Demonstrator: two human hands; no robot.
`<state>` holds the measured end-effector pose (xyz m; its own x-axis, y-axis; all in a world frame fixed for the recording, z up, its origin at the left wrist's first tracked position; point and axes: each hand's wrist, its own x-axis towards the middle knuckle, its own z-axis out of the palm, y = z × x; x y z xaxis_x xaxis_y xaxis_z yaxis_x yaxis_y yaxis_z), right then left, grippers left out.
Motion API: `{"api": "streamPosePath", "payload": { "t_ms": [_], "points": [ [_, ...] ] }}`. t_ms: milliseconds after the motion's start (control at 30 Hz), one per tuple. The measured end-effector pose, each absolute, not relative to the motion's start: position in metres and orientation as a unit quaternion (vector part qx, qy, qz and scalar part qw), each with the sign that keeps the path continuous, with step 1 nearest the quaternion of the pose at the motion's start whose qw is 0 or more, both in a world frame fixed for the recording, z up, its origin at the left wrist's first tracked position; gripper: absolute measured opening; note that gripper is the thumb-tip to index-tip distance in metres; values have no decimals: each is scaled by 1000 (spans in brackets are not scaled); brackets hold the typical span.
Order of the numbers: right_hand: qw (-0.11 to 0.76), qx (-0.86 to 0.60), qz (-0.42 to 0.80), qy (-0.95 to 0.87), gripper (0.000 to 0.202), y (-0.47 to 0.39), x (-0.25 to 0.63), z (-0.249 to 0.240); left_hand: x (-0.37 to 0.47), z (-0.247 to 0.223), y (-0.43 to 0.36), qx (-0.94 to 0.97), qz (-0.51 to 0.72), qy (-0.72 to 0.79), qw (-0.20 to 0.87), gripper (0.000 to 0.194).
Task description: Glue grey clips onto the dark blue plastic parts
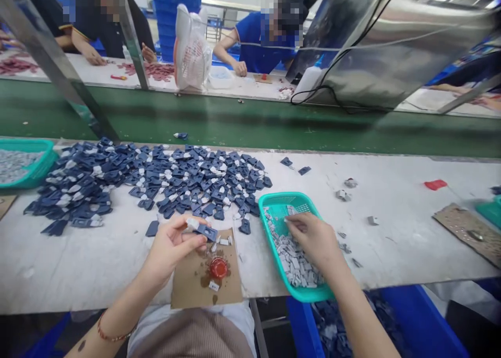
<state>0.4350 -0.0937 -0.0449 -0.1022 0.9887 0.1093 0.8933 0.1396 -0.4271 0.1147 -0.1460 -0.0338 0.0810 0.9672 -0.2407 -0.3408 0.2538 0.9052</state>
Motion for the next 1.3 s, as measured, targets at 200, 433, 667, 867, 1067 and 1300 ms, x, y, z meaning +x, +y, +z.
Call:
{"api": "streamPosePath", "payload": {
  "t_ms": [200,433,667,867,1067,1300],
  "points": [
    [263,-547,208,-767,15,-142,368,-15,102,-68,-199,295,516,515,618,18],
    [235,-458,315,-797,15,-174,313,-25,102,-82,-215,328,487,515,624,13],
    [176,-474,296,-810,15,-175,306,-25,101,-81,-220,353,481,514,617,11],
    [130,-464,259,-837,14,-174,302,-26,105,-79,-219,361,495,500,612,12],
    [112,-461,230,-850,16,-176,302,-26,111,-78,-217,366,506,488,609,12],
    [226,-498,371,-750,10,-169,306,-10,116,-70,-215,327,500,492,633,12]
  ]
}}
